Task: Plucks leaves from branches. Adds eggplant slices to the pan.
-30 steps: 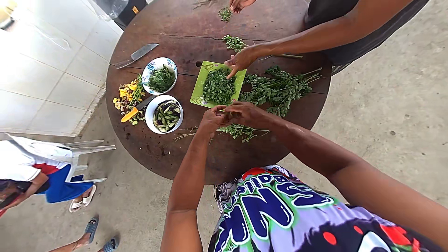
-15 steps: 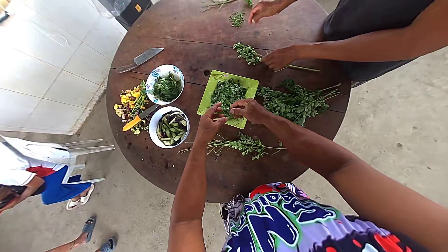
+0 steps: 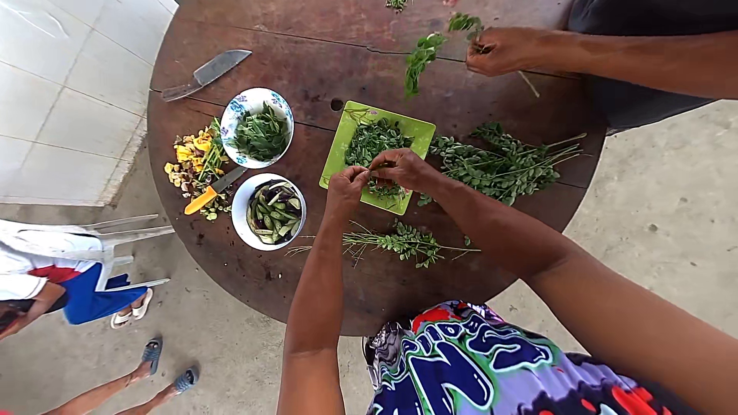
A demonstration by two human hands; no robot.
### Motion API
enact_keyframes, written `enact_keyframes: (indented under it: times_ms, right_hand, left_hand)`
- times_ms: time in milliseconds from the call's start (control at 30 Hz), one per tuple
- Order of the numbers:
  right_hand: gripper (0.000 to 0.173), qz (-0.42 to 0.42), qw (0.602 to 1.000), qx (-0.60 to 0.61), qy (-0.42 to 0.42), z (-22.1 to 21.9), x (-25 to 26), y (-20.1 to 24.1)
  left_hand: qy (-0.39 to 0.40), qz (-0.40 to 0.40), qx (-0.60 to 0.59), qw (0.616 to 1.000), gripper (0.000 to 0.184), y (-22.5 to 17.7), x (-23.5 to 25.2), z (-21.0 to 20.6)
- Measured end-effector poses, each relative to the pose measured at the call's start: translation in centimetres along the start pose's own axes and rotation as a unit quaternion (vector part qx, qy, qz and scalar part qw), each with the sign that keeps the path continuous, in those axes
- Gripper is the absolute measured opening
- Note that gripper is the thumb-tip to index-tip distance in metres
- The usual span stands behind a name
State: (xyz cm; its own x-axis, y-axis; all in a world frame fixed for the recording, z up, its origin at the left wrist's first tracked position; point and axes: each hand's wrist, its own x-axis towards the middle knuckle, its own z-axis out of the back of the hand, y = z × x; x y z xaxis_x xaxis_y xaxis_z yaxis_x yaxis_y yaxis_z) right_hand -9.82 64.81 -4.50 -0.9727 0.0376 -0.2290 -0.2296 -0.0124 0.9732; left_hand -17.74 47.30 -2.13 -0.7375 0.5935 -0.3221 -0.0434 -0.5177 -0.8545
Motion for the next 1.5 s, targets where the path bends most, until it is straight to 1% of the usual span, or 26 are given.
enact_keyframes:
  times_ms: [100,200,267,333,400,467,567,633,667,733,767,800,867,900,967,1033,1067,1100,1167,1200,1267,1300,1333,1367,1433,1500]
  right_hand:
    - [0.013,-0.001,1.0,0.029,-0.003,0.6,0.5,0.0]
    - [0.012,-0.003,0.999,0.045,-0.012,1.3,0.9,-0.3]
    - [0.014,0.003,1.0,-0.007,-0.02,1.5,1.1,-0.3]
    - [0.023,0.023,0.991,-0.129,-0.009,1.9,1.6,-0.4]
    - [0.03,0.071,0.976,-0.204,0.01,1.9,2.1,-0.8]
    - [0.031,0.096,0.972,-0.216,0.013,1.4,2.2,-0.6]
    - [0.019,0.117,0.969,-0.218,-0.002,0.6,1.9,-0.3]
    - [0.018,0.129,0.967,-0.221,-0.002,0.6,1.8,-0.1]
    - [0.017,0.138,0.966,-0.221,-0.002,0.6,1.7,-0.1]
    - [0.017,0.146,0.963,-0.227,0.005,0.8,1.5,0.1]
    - [0.017,0.146,0.962,-0.229,0.008,0.8,1.4,0.2]
    - [0.017,0.146,0.962,-0.23,0.01,0.9,1.3,0.4]
    - [0.016,0.149,0.96,-0.235,0.009,0.8,1.1,0.4]
    - [0.015,0.152,0.959,-0.24,0.008,0.9,1.0,0.4]
    - [0.015,0.151,0.955,-0.255,0.008,1.2,0.6,0.3]
    - [0.014,0.141,0.953,-0.267,0.006,1.7,-0.5,0.4]
    - [0.015,0.132,0.952,-0.276,0.011,1.9,-1.2,0.5]
    - [0.018,0.114,0.951,-0.285,0.026,1.8,-2.3,0.9]
    - [0.025,0.053,0.948,-0.304,0.081,0.4,-5.2,1.7]
    - [0.028,0.027,0.946,-0.305,0.109,-0.8,-7.0,1.5]
    - [0.031,0.004,0.937,-0.298,0.182,-2.7,-9.9,-0.8]
    - [0.039,-0.002,0.934,-0.296,0.199,-3.2,-11.2,-2.0]
    - [0.043,-0.011,0.938,-0.291,0.186,-3.3,-12.6,-3.0]
    - [0.042,-0.031,0.946,-0.283,0.152,-3.3,-14.0,-4.0]
    - [0.032,-0.058,0.951,-0.298,0.055,-2.6,-16.7,-6.9]
    - [0.026,-0.072,0.941,-0.329,-0.02,-1.6,-19.1,-9.1]
  left_hand:
    - [-0.005,0.022,-0.019,1.0,0.019,0.5,0.4,0.8]
    - [-0.023,0.031,-0.047,0.998,0.016,1.2,0.6,1.6]
    - [-0.031,0.03,-0.056,0.998,0.014,1.1,0.5,1.9]
    - [-0.033,0.033,-0.057,0.997,0.015,0.9,0.5,1.9]
    - [-0.034,0.035,-0.061,0.997,0.015,0.7,0.5,1.6]
    - [-0.036,0.034,-0.068,0.996,0.015,0.6,0.6,1.3]
    - [-0.031,0.035,-0.075,0.996,0.015,0.4,0.6,0.9]
    - [-0.03,0.028,-0.08,0.996,0.014,0.3,0.5,0.8]
    - [-0.019,0.019,-0.084,0.996,0.02,0.3,0.3,0.9]
    - [0.031,0.003,-0.085,0.996,0.049,-0.1,0.1,1.3]
    - [0.041,-0.005,-0.081,0.996,0.053,-0.3,0.1,1.2]
    - [0.039,-0.014,-0.073,0.997,0.045,-0.5,0.1,1.1]
    - [0.019,-0.018,-0.026,0.999,0.02,-0.8,0.3,0.8]
    - [0.023,-0.022,0.006,0.999,0.015,-0.9,0.4,0.8]
    - [0.03,-0.04,0.089,0.995,0.015,-0.9,0.6,0.8]
    - [0.004,-0.04,0.155,0.987,0.016,-0.8,0.8,0.6]
    - [-0.011,-0.034,0.168,0.985,0.019,-0.7,1.0,0.6]
    - [-0.016,-0.027,0.174,0.984,0.024,-0.5,1.2,0.5]
    - [0.003,-0.008,0.179,0.984,0.041,-0.3,1.5,0.4]
    - [0.002,-0.008,0.177,0.984,0.044,-0.2,1.5,0.3]
    - [-0.027,-0.022,0.168,0.985,0.043,-0.1,1.0,0.2]
    - [-0.044,-0.028,0.165,0.985,0.041,-0.3,0.5,0.3]
    - [-0.059,-0.029,0.163,0.984,0.039,-0.6,-0.2,0.5]
    - [-0.069,-0.025,0.157,0.985,0.036,-0.6,-1.3,0.6]
    - [-0.069,-0.013,0.137,0.988,0.032,0.1,-3.7,0.7]
    - [-0.037,-0.004,0.119,0.992,0.031,1.7,-6.3,0.4]
